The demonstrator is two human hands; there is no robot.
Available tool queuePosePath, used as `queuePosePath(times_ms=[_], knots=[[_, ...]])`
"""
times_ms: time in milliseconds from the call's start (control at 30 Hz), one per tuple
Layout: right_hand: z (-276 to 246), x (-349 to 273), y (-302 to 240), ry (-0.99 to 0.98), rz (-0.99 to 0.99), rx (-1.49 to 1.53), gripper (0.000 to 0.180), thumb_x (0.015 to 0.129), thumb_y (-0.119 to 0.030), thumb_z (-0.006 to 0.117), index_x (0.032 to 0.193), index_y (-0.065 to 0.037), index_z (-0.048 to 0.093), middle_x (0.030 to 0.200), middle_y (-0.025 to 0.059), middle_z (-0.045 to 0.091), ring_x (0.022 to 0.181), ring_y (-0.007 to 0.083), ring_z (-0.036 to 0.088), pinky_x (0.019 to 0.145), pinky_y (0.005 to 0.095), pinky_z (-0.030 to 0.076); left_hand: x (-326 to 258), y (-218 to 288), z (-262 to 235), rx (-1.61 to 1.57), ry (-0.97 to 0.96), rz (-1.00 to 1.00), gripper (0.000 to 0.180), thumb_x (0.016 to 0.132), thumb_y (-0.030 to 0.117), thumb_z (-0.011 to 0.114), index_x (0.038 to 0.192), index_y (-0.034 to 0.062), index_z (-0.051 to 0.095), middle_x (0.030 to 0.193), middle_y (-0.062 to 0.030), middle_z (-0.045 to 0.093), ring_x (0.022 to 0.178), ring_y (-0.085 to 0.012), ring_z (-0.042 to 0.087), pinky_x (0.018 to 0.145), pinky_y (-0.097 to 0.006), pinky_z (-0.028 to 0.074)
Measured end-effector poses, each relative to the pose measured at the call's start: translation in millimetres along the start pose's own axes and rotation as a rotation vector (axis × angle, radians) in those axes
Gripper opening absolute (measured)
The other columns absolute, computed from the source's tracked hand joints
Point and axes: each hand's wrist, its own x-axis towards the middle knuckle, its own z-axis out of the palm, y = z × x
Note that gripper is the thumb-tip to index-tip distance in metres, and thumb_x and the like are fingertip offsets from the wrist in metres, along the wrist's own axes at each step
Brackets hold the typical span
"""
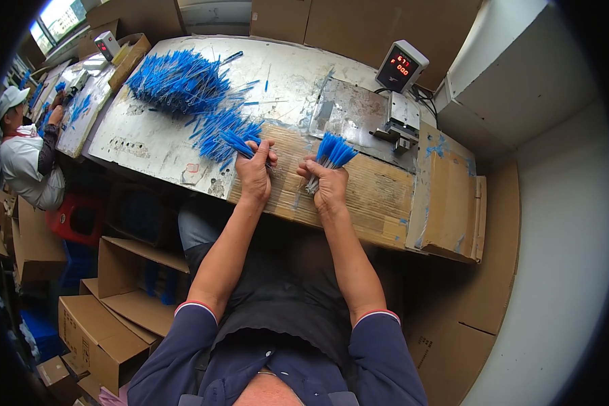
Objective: Manually bundle and insert blue bristles into a machine for crimping or assembly.
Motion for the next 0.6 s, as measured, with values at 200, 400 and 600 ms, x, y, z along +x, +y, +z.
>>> queuePosePath(times_ms=[200,400,600], knots=[[-18.3,8.5,-23.8,0.007,-0.305,-0.202,0.012,0.088,0.005,0.069,0.099,0.006,0.07,0.092,0.0133,0.073,0.081,0.0215,0.073,0.074,0.0325,0.063,-5.7,3.1,6.2,0.227,-0.146,0.023,0.02,0.096,0.004,0.07,0.089,0.0094,0.052,0.097,-0.0141,0.071,0.062,-0.0125,0.061,0.056,-0.025,0.048],[18.0,16.5,-3.2,-0.347,-0.142,-0.521,0.012,0.091,0.0,0.069,0.103,0.001,0.071,0.085,0.0009,0.07,0.076,0.0102,0.064,0.068,0.0256,0.052,-11.7,3.8,8.4,0.401,-0.277,-0.012,0.016,0.096,0.007,0.07,0.086,0.0067,0.058,0.074,-0.0019,0.063,0.062,-0.0085,0.06,0.057,-0.023,0.048],[29.2,5.3,-7.2,-0.315,-0.14,-0.43,0.013,0.091,-0.003,0.071,0.103,-0.001,0.068,0.078,0.0009,0.066,0.065,0.0076,0.059,0.056,0.0247,0.047,-5.9,2.3,0.1,0.327,-0.245,-0.058,0.008,0.098,0.009,0.068,0.1,0.0051,0.062,0.074,-0.0022,0.062,0.063,-0.009,0.059,0.057,-0.021,0.046]])
